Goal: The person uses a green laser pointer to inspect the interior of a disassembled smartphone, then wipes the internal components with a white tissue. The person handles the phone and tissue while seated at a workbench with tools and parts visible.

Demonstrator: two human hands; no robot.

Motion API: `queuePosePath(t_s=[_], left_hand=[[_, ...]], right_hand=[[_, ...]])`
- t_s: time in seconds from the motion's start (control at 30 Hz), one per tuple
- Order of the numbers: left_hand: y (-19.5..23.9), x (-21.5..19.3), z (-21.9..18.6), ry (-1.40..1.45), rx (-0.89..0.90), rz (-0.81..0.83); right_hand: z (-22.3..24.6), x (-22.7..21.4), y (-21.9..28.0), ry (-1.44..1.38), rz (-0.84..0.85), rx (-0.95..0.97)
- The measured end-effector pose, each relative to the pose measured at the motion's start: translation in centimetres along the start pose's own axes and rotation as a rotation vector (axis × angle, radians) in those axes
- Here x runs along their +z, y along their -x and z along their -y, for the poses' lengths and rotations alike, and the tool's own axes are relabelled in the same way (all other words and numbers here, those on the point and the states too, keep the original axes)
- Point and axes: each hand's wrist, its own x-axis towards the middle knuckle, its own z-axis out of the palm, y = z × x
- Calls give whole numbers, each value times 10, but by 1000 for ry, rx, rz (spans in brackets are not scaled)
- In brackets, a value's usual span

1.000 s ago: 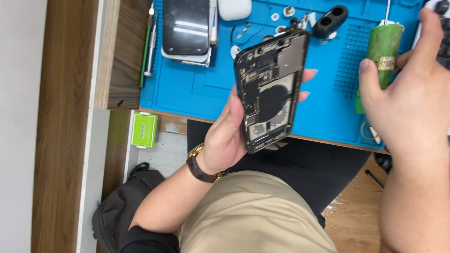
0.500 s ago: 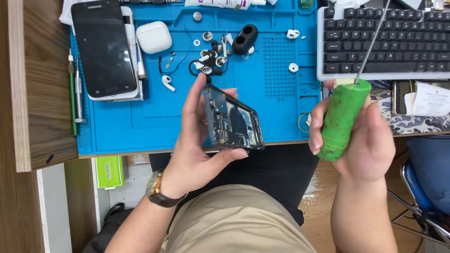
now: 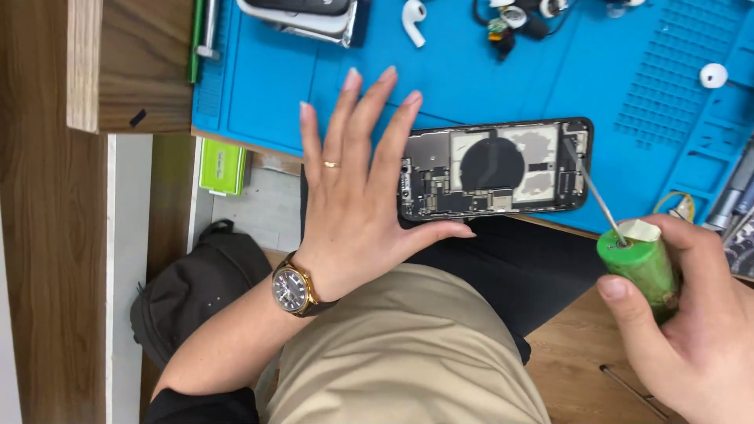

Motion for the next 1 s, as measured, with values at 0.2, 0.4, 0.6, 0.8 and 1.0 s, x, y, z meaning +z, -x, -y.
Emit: queuePosePath(t_s=[0.2, 0.4, 0.6, 0.8, 1.0], left_hand=[[6, 7, 22, 81, 171, -6], [5, 15, 32, 49, 237, -87], [2, 23, 30, 21, 259, -136], [6, 29, 29, 50, 216, -122], [11, 38, 28, 73, 163, -143]], right_hand=[[8, 3, -20, 164, 73, -163], [29, -2, -40, 180, 122, -204], [22, -12, -34, -37, 70, -127], [5, -15, -30, -306, 87, -80], [8, -29, -33, -190, 280, -49]])
